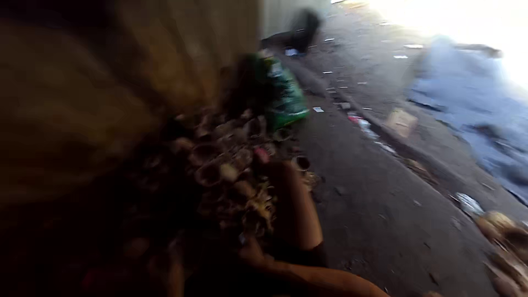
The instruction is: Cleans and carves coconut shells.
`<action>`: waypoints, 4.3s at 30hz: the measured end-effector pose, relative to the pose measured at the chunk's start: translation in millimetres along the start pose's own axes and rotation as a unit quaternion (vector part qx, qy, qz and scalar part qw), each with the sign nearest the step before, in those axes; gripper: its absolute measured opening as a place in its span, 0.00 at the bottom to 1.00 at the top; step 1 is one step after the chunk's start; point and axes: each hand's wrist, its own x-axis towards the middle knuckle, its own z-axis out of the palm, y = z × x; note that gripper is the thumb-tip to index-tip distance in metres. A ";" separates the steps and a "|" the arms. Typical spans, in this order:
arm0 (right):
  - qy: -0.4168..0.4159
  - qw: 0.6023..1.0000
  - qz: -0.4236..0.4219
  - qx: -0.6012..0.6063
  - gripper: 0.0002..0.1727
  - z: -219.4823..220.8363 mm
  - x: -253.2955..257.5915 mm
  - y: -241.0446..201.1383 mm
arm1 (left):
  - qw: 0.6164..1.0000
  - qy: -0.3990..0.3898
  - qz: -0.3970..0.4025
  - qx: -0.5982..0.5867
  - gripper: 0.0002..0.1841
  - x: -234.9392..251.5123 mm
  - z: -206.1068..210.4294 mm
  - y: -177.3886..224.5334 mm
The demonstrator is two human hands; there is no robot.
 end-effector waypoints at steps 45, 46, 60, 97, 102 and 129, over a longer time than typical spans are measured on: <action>-0.193 0.950 0.055 -0.238 0.25 72.7 164.3 -0.9 | 0.986 0.088 -0.030 -0.141 0.14 38.0 34.0 -54.4; -0.150 0.965 0.037 -0.212 0.24 69.0 143.0 -0.3 | 0.987 0.086 -0.046 -0.124 0.14 38.9 33.3 -50.7; -0.176 0.958 -0.134 -0.184 0.23 64.5 168.8 16.2 | 0.982 0.065 -0.088 -0.154 0.14 39.6 28.1 -52.8; -0.111 0.975 0.167 -0.096 0.16 73.4 105.6 -21.1 | 0.972 0.043 -0.091 -0.211 0.21 37.7 7.4 -56.5; 0.018 0.976 0.209 -0.054 0.16 82.1 88.0 2.8 | 0.983 0.100 0.056 -0.142 0.21 32.6 31.1 -68.0; -0.075 0.976 -0.087 -0.184 0.11 68.3 53.6 -21.8 | 0.982 0.164 -0.062 -0.068 0.16 22.6 31.9 -25.1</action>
